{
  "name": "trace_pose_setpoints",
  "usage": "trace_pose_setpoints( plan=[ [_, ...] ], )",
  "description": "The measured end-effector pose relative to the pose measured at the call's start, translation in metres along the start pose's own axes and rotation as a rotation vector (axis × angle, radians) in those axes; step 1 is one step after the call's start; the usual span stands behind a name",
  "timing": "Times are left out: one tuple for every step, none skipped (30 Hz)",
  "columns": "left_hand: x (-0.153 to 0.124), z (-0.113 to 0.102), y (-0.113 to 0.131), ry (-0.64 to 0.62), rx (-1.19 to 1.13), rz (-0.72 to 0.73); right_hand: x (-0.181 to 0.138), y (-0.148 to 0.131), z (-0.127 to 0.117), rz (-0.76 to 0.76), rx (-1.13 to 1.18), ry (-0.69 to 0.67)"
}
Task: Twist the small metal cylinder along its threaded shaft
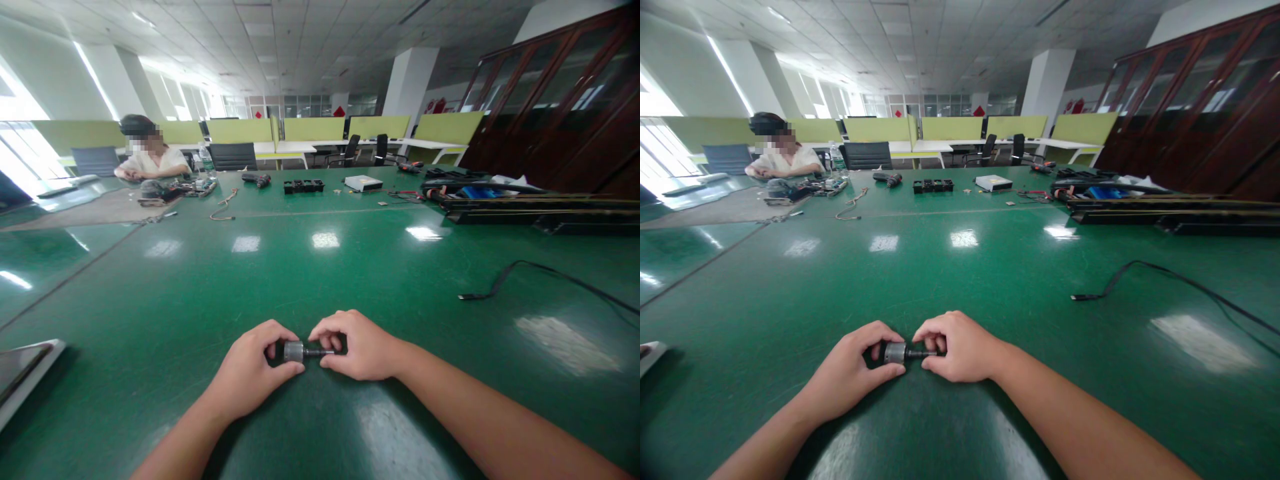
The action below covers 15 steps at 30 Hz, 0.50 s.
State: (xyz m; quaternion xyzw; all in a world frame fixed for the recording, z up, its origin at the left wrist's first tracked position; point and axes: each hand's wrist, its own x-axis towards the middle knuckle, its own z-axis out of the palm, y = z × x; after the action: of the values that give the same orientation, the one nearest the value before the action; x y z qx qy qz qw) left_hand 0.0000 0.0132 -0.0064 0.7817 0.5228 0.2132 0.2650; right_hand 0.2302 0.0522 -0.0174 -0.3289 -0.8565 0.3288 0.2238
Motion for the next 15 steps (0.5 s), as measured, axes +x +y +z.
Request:
trace_pose_setpoints(
  plan=[
    [0.0001, 0.0003, -0.0003, 0.000, -0.004, 0.002, 0.0001, -0.0022, 0.0036, -0.023, 0.015, 0.013],
    [0.0002, 0.0007, -0.0007, 0.001, -0.006, 0.004, 0.0002, -0.0037, 0.0067, -0.031, 0.019, 0.013],
    [0.0002, 0.0009, -0.0010, 0.001, -0.005, 0.004, 0.0001, -0.0045, 0.0090, -0.021, 0.037, 0.005],
    [0.0001, 0.0011, -0.0012, 0.001, -0.001, 0.002, 0.0001, -0.0045, 0.0107, -0.013, 0.058, 0.002],
    [-0.0001, 0.0011, -0.0012, 0.003, 0.006, -0.002, 0.0001, -0.0040, 0.0116, -0.005, 0.072, 0.000],
    [-0.0003, 0.0010, -0.0010, 0.005, 0.013, -0.004, 0.0001, -0.0032, 0.0121, -0.001, 0.082, 0.000],
    [-0.0005, 0.0008, -0.0006, 0.006, 0.019, -0.003, 0.0001, -0.0024, 0.0121, -0.001, 0.085, 0.003],
    [-0.0006, 0.0005, 0.0000, 0.004, 0.018, 0.001, 0.0001, -0.0019, 0.0119, -0.004, 0.083, 0.006],
    [-0.0007, 0.0002, 0.0007, 0.002, 0.014, 0.006, 0.0001, -0.0017, 0.0116, -0.006, 0.079, 0.008],
    [-0.0007, -0.0002, 0.0014, -0.001, 0.008, 0.010, 0.0001, -0.0019, 0.0112, -0.009, 0.072, 0.013],
    [-0.0006, -0.0006, 0.0020, -0.004, 0.001, 0.013, 0.0001, -0.0024, 0.0110, -0.013, 0.058, 0.019],
    [-0.0005, -0.0009, 0.0024, -0.005, -0.004, 0.013, 0.0001, -0.0030, 0.0108, -0.020, 0.040, 0.027],
    [-0.0003, -0.0011, 0.0027, -0.004, -0.005, 0.011, 0.0001, -0.0035, 0.0108, -0.031, 0.018, 0.033],
    [-0.0001, -0.0012, 0.0027, -0.001, -0.004, 0.009, 0.0002, -0.0039, 0.0108, -0.043, -0.006, 0.037],
    [0.0001, -0.0013, 0.0025, 0.000, -0.001, 0.007, 0.0003, -0.0040, 0.0110, -0.055, -0.026, 0.039]
  ],
)
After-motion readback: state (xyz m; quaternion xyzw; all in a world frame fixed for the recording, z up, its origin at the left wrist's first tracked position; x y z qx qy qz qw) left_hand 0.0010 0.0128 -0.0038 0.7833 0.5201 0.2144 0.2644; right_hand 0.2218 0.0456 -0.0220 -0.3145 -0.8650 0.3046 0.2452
